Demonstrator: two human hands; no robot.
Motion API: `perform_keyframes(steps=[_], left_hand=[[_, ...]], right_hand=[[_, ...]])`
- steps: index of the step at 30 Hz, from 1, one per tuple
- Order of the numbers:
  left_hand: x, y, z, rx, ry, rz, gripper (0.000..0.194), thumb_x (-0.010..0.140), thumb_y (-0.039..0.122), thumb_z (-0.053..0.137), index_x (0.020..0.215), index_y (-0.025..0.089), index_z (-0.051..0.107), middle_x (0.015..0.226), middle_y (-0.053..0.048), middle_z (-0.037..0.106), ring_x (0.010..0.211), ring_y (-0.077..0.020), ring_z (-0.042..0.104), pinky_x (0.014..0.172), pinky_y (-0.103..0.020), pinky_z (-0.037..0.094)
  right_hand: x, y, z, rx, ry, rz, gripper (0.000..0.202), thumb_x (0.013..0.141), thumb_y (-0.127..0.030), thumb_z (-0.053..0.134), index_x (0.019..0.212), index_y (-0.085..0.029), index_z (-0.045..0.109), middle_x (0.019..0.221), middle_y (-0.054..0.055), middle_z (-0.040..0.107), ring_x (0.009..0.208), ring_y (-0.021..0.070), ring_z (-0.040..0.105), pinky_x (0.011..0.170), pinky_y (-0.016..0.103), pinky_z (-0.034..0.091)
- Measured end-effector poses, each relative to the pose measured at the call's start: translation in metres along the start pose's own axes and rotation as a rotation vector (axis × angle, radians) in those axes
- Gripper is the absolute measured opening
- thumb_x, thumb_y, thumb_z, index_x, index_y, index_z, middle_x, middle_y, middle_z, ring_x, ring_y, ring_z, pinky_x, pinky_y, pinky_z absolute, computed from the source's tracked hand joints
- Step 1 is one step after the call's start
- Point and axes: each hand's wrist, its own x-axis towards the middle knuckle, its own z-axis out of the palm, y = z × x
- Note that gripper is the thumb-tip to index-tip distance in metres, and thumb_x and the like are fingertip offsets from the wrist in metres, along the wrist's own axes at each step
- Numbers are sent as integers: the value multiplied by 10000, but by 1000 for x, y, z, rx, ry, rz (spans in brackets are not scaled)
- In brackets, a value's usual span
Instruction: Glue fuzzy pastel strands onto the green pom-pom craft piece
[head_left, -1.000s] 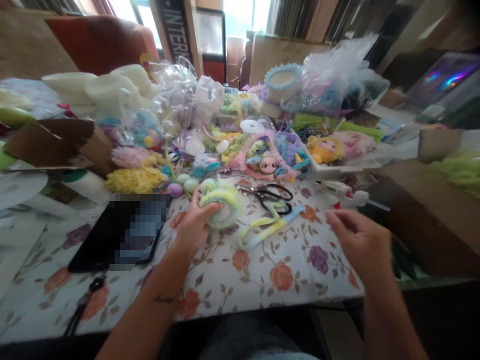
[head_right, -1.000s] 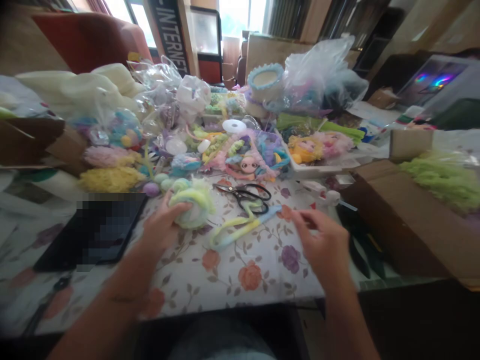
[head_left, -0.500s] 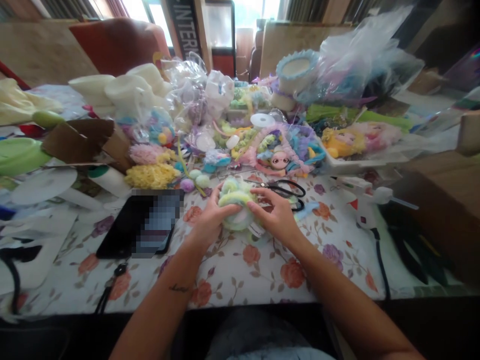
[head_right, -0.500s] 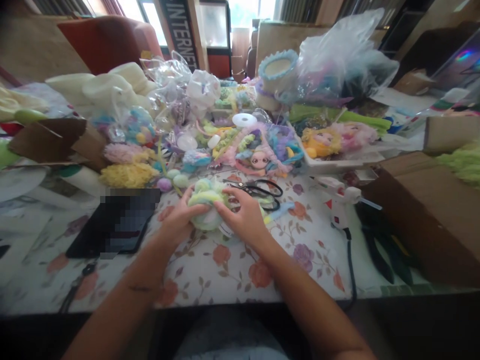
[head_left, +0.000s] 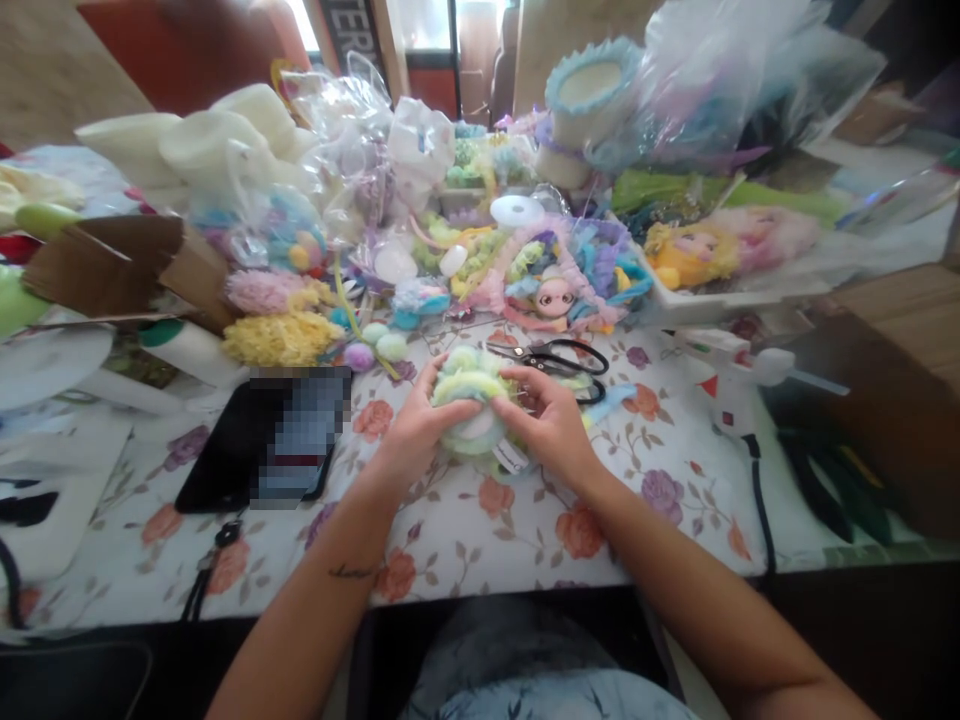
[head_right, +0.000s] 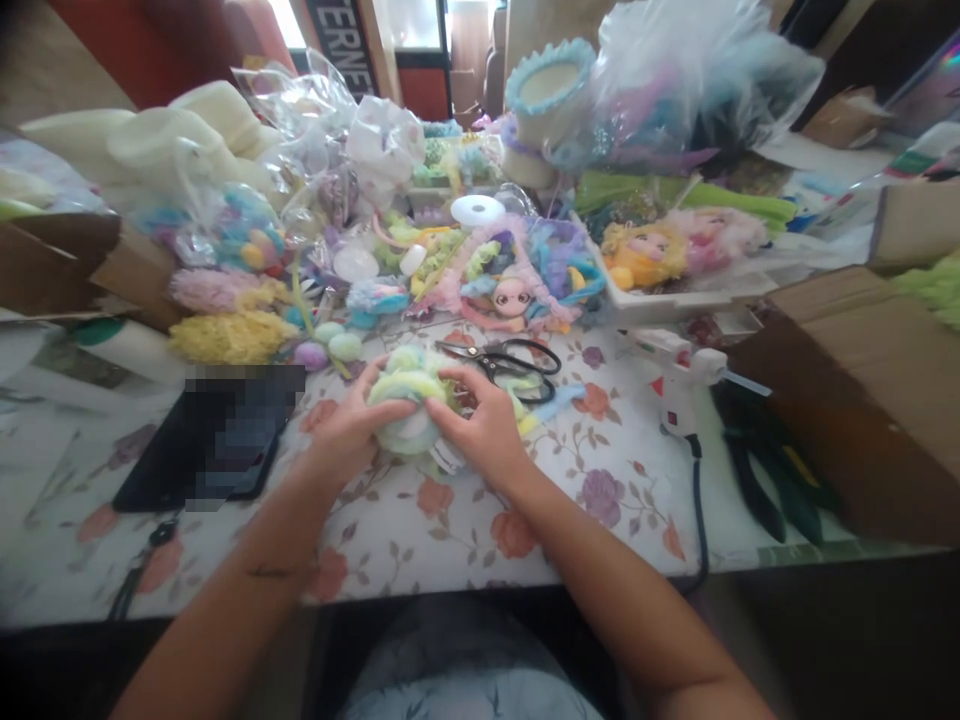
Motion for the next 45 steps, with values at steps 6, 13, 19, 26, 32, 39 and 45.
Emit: perform_keyframes(steps=[6, 13, 19, 26, 32, 39, 45], left_hand=[[-1, 0, 3, 38, 13, 19, 896, 609, 248, 963, 1404, 225, 551, 1040, -33, 747, 816, -180, 705, 694, -243, 568], [0, 0, 1, 52, 27, 23, 881, 614, 247, 958, 1400, 233, 562, 1048, -36, 744, 849, -200, 703, 703, -255, 560], [0, -1, 0, 125, 9, 51, 847, 642, 225, 938, 1410, 256, 581, 1094, -25, 740, 861, -186, 698, 697, -239, 550], [-1, -1, -1, 213, -7, 39, 862, 628, 235, 923, 1423, 269, 591, 1175, -47, 733, 889, -202, 695, 705, -249, 547], [-1, 0, 0, 237, -4, 59, 848, 595, 197, 916, 1387, 254, 621, 1148, -38, 727, 877, -190, 677, 689, -231, 538], [-4, 3, 4, 244, 8, 24, 878, 617, 243, 917, 1431, 265, 589, 1192, -59, 722, 851, -190, 678, 687, -256, 548], [-6, 4, 6, 232, 18, 4, 921, 602, 243, 920, 1453, 251, 569, 1202, -63, 721, 812, -174, 667, 669, -253, 547]], right_hand=[[1, 2, 0, 31, -1, 31, 360, 808, -446, 739, 1087, -218, 723, 999, 60, 769, 880, 230, 691, 662, 314, 517], [2, 1, -1, 42, -24, 37, 368, 800, -473, 740, 1070, -225, 710, 974, 49, 752, 848, 218, 670, 685, 319, 510], [6, -3, -8, -10, -62, 26, 339, 778, -488, 751, 975, -223, 672, 963, 34, 712, 797, 189, 605, 721, 320, 485], [9, -5, -10, -3, -90, 19, 310, 746, -467, 779, 815, -236, 585, 785, -29, 601, 648, 131, 475, 620, 283, 411], [10, -2, -9, 23, -82, 32, 345, 774, -499, 785, 751, -235, 564, 714, -52, 536, 600, 112, 403, 579, 275, 359], [10, 2, -8, 65, -81, 44, 404, 789, -548, 813, 743, -234, 562, 711, -49, 530, 606, 114, 404, 562, 266, 345], [9, 0, -7, 87, -73, 49, 401, 784, -523, 825, 727, -231, 557, 714, -49, 531, 615, 114, 408, 581, 276, 342]])
